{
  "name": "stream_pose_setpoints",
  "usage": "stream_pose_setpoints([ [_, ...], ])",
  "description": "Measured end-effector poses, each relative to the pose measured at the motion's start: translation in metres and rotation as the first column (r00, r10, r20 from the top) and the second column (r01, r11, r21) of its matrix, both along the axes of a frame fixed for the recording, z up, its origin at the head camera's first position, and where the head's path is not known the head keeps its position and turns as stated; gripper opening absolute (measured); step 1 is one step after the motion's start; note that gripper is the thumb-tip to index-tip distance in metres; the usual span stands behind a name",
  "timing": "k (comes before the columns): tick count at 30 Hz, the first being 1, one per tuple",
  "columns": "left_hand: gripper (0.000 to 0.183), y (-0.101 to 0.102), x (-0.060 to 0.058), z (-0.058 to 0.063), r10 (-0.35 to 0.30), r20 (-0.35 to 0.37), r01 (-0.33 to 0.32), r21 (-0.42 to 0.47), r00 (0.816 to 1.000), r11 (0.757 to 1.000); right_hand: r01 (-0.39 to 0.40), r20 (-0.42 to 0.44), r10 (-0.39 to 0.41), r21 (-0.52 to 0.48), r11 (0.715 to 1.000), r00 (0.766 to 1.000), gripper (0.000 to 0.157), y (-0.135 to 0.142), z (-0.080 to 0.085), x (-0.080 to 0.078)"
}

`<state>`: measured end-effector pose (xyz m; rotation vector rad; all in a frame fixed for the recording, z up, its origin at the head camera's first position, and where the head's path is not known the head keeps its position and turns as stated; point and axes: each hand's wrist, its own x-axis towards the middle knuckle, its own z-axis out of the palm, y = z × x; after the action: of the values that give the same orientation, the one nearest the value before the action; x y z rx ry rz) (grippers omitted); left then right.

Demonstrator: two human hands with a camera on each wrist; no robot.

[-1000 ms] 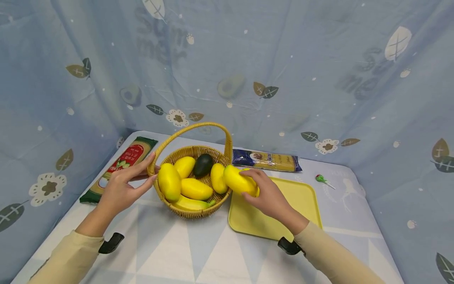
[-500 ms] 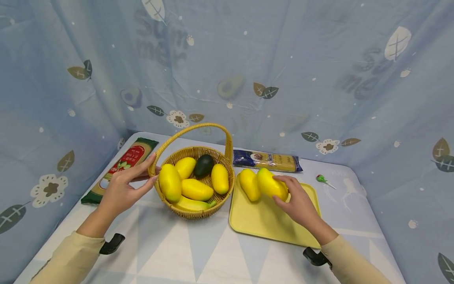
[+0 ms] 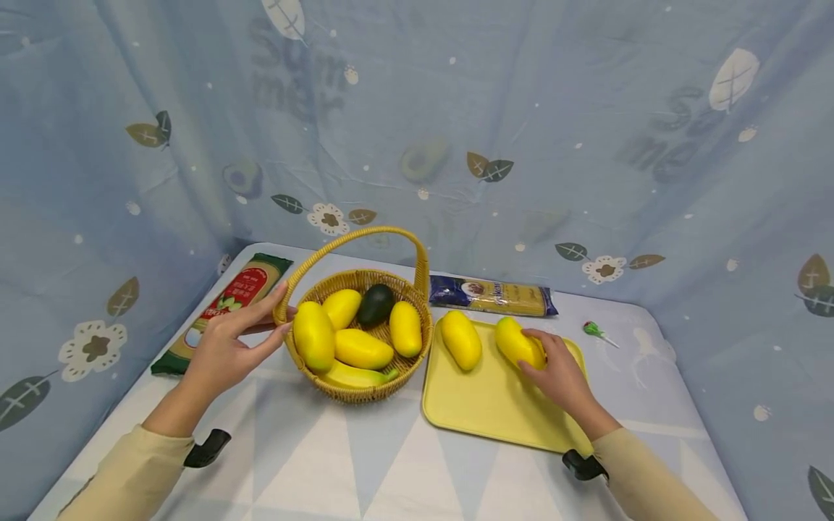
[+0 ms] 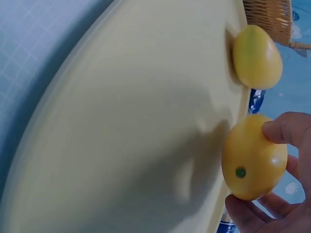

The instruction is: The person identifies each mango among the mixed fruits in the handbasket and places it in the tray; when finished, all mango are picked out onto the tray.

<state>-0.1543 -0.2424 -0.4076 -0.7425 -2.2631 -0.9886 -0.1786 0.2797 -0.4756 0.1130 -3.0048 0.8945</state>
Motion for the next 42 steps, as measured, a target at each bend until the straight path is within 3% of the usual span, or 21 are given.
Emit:
stream_pose_setpoints([
  [12,0.085,0.001,0.000,0.001,0.015,0.008,-0.015,-0.005,1.000,1.000,0.037,0.015,-0.037,0.007,0.999,0.999,0.062,0.002,-0.015,-0.004],
  [27,0.086,0.001,0.001,0.001,0.025,0.007,-0.025,-0.009,1.000,1.000,0.047,0.028,-0.047,0.005,0.999,0.998,0.063,0.000,-0.012,-0.002],
  [42,0.087,0.000,0.001,0.000,0.026,0.003,-0.026,-0.017,1.000,1.000,0.024,-0.060,-0.024,-0.006,1.000,0.998,0.057,-0.002,0.001,0.002],
])
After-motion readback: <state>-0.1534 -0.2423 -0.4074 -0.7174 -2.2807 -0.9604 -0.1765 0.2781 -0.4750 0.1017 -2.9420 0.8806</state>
